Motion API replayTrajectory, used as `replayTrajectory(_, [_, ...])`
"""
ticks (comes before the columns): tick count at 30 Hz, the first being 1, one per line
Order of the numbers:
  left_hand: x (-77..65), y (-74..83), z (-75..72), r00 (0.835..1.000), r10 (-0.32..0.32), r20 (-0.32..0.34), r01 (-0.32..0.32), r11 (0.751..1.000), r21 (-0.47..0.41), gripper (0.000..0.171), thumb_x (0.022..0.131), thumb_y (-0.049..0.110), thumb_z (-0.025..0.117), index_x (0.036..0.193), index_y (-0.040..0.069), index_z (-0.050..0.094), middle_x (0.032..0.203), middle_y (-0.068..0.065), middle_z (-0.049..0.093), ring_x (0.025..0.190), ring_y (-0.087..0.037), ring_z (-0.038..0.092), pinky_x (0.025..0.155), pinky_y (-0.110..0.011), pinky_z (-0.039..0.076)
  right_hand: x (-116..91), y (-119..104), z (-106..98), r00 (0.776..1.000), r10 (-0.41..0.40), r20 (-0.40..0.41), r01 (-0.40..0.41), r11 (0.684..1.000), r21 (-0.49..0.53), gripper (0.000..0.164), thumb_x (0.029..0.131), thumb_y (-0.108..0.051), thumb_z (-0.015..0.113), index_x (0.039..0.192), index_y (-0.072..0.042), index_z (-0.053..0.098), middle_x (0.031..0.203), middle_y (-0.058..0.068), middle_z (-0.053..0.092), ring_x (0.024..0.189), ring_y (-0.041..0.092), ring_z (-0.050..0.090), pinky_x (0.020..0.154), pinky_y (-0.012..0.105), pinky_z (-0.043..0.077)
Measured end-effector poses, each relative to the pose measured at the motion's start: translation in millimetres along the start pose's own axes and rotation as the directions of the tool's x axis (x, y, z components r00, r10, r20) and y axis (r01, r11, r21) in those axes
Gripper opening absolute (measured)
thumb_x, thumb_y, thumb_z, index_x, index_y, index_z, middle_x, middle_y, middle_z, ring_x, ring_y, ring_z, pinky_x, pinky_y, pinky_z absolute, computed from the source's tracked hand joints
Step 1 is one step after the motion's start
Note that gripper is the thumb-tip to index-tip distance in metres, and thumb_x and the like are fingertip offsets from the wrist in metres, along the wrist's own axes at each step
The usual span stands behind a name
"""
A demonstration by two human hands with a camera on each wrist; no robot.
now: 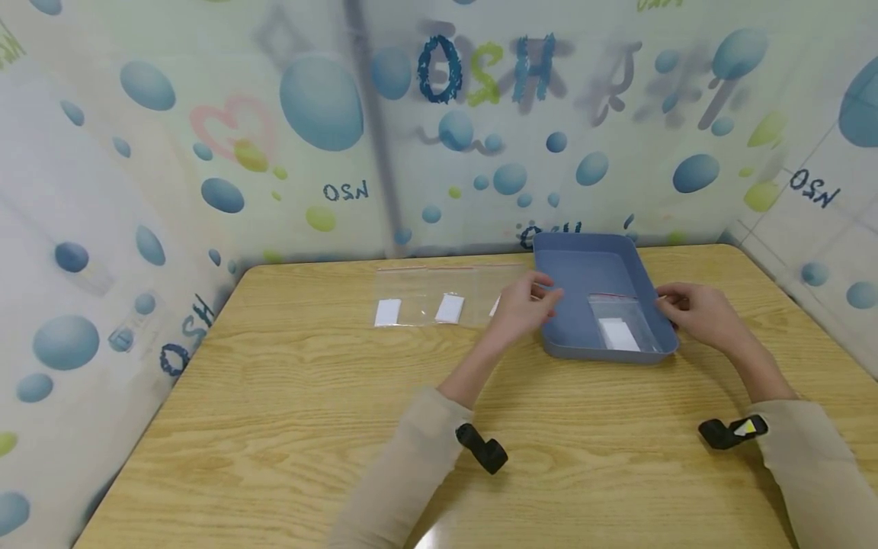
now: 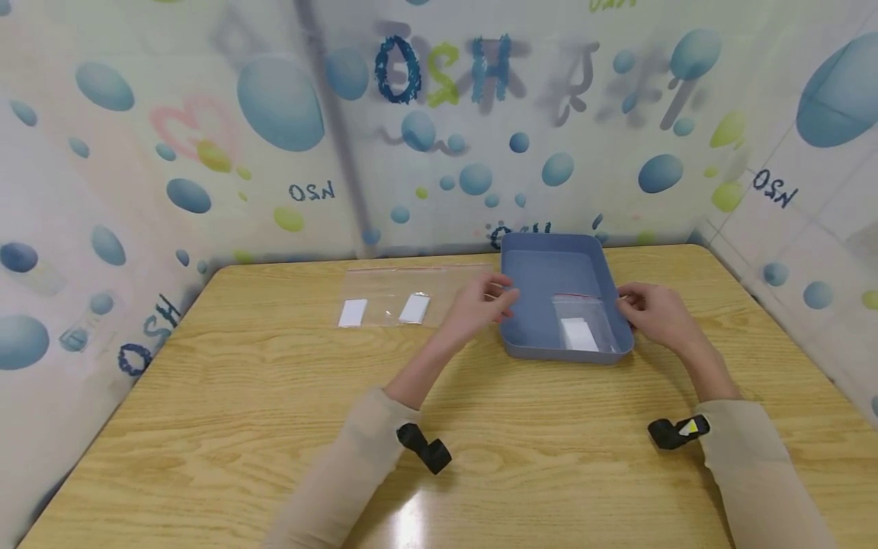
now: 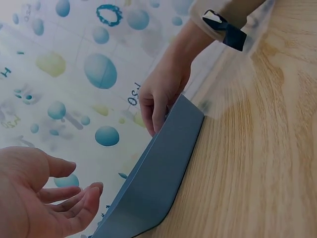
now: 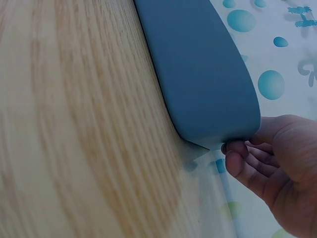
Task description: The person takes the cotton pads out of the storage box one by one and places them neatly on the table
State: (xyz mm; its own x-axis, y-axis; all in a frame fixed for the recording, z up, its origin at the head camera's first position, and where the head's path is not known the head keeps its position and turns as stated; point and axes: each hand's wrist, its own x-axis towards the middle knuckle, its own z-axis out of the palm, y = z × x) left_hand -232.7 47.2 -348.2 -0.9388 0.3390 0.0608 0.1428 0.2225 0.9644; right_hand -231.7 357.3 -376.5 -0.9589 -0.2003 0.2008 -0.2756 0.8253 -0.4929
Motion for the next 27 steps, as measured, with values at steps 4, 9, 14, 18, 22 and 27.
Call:
replayTrajectory(4, [1.0, 0.6, 7.5, 1.0, -0.01, 0.019, 0.01, 1.0, 0.008, 0.032, 0.103, 0.018, 0.062, 0.13, 0.001, 0.059, 0.097, -0.008, 0.066, 0.095, -0.036, 0.07, 0.069, -0.025, 0.056, -1, 0, 0, 1.0, -0.005, -0.01, 0.005, 1.0, -0.005, 0.029, 0.1, -0.009, 0.06, 0.116, 0.016, 0.063, 0.085, 0.014, 0.07, 0.062, 0.014, 0.06, 0.055, 0.026, 0.048])
replayTrajectory(9, [3.5, -1.6, 16.3, 0.999, -0.013, 0.035, 0.012, 1.0, 0.016, 0.032, 0.102, 0.017, 0.062, 0.13, 0.0, 0.059, 0.096, -0.009, 0.067, 0.095, -0.035, 0.069, 0.069, -0.025, 0.055, -1, 0, 0, 1.0, -0.006, -0.012, 0.006, 1.0, -0.001, 0.029, 0.1, -0.008, 0.06, 0.116, 0.016, 0.063, 0.086, 0.015, 0.07, 0.064, 0.014, 0.061, 0.055, 0.026, 0.048])
replayTrajectory(14, [6.0, -3.9, 24.8, 0.999, -0.026, 0.031, 0.023, 0.997, 0.076, 0.035, 0.102, 0.021, 0.062, 0.131, 0.002, 0.059, 0.092, -0.003, 0.068, 0.09, -0.029, 0.071, 0.065, -0.024, 0.051, 0, 0, 0, 1.0, 0.001, -0.003, -0.001, 1.0, -0.005, 0.03, 0.101, -0.009, 0.06, 0.116, 0.016, 0.063, 0.087, 0.016, 0.07, 0.066, 0.016, 0.062, 0.055, 0.026, 0.048])
replayTrajectory(18, [6.7, -3.6, 31.8, 0.999, -0.028, 0.026, 0.025, 0.996, 0.091, 0.035, 0.102, 0.02, 0.063, 0.13, 0.001, 0.059, 0.089, -0.002, 0.068, 0.084, -0.025, 0.07, 0.061, -0.023, 0.049, 1, 1, 0, 1.0, 0.002, 0.003, -0.002, 1.0, -0.008, 0.03, 0.101, -0.009, 0.06, 0.116, 0.017, 0.063, 0.088, 0.016, 0.07, 0.068, 0.017, 0.062, 0.055, 0.026, 0.048])
replayTrajectory(22, [8.2, -3.4, 38.8, 0.998, -0.045, 0.039, 0.043, 0.998, 0.049, 0.036, 0.101, 0.018, 0.064, 0.13, -0.001, 0.057, 0.086, -0.002, 0.066, 0.083, -0.025, 0.069, 0.061, -0.024, 0.048, 1, 2, 0, 1.0, 0.003, 0.01, -0.003, 1.0, -0.007, 0.03, 0.101, -0.009, 0.06, 0.117, 0.017, 0.062, 0.088, 0.017, 0.07, 0.068, 0.015, 0.061, 0.056, 0.025, 0.047])
replayTrajectory(27, [9.4, -2.8, 45.6, 0.996, -0.073, 0.042, 0.071, 0.996, 0.052, 0.038, 0.101, 0.02, 0.065, 0.132, 0.0, 0.056, 0.086, -0.001, 0.066, 0.082, -0.022, 0.068, 0.062, -0.025, 0.048, 1, 3, 1, 1.0, 0.007, 0.011, -0.007, 1.0, -0.008, 0.03, 0.101, -0.01, 0.059, 0.118, 0.016, 0.062, 0.088, 0.015, 0.07, 0.065, 0.011, 0.059, 0.055, 0.026, 0.047])
